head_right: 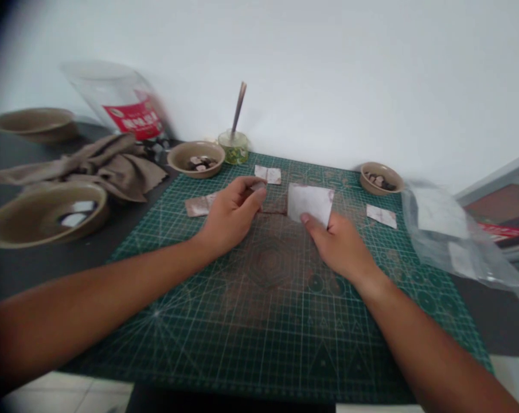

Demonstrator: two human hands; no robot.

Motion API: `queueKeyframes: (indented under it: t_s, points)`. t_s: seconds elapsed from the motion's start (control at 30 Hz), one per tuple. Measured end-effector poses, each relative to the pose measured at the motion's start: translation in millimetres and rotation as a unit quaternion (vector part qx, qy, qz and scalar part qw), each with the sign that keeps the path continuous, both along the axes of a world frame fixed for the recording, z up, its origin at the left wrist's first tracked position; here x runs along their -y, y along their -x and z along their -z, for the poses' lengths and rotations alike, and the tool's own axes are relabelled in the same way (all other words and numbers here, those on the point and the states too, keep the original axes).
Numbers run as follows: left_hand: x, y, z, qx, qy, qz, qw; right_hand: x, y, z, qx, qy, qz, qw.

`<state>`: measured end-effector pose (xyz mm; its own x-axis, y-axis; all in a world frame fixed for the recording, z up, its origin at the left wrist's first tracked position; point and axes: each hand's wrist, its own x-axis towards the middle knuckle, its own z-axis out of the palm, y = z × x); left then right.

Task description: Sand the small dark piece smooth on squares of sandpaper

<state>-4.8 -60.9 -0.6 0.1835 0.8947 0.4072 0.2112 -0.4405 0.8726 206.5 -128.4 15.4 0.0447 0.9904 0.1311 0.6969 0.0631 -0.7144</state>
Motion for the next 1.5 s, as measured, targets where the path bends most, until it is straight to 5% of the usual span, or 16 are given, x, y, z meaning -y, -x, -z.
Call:
queueKeyframes:
  t_s: [0.17,0.4,0.63,0.73,0.8,0.87,1.0,1.27,1.5]
  points:
    - [15,2,-5.7,-0.114,-0.139,0.078,0.981,-16,-5,1.0,-0.116,0.063,0.053,0.99]
    - [19,1,-1.1,-0.216,-0.244,0.263,0.908,-56,3,-15.2,-0.197,0.135,-0.007,0.971]
    - [17,1,1.3,-0.222,-0.26,0.319,0.884,-113,26,-26.0,-0.118,0.141,-0.04,0.982]
    - [18,1,1.4,-0.227,-0.269,0.326,0.877,-124,36,-29.8,0.071,0.06,0.003,0.996]
    - [21,0,1.5,-0.236,-0.282,0.332,0.868,-125,44,-31.5,0.224,-0.054,0.024,0.973]
    - [24,-1,1.9,-0.244,-0.3,0.34,0.857,-124,57,-31.0,0.296,-0.122,-0.05,0.946]
    - [28,-3,3.6,-0.244,-0.313,0.359,0.845,-119,94,-21.9,0.262,-0.063,-0.277,0.922]
    - [30,-3,4.0,-0.232,-0.327,0.37,0.838,-114,134,-10.2,0.209,-0.057,-0.271,0.938]
    - [31,-2,1.3,-0.214,-0.319,0.363,0.849,-75,86,-21.3,0.1,-0.066,-0.225,0.967]
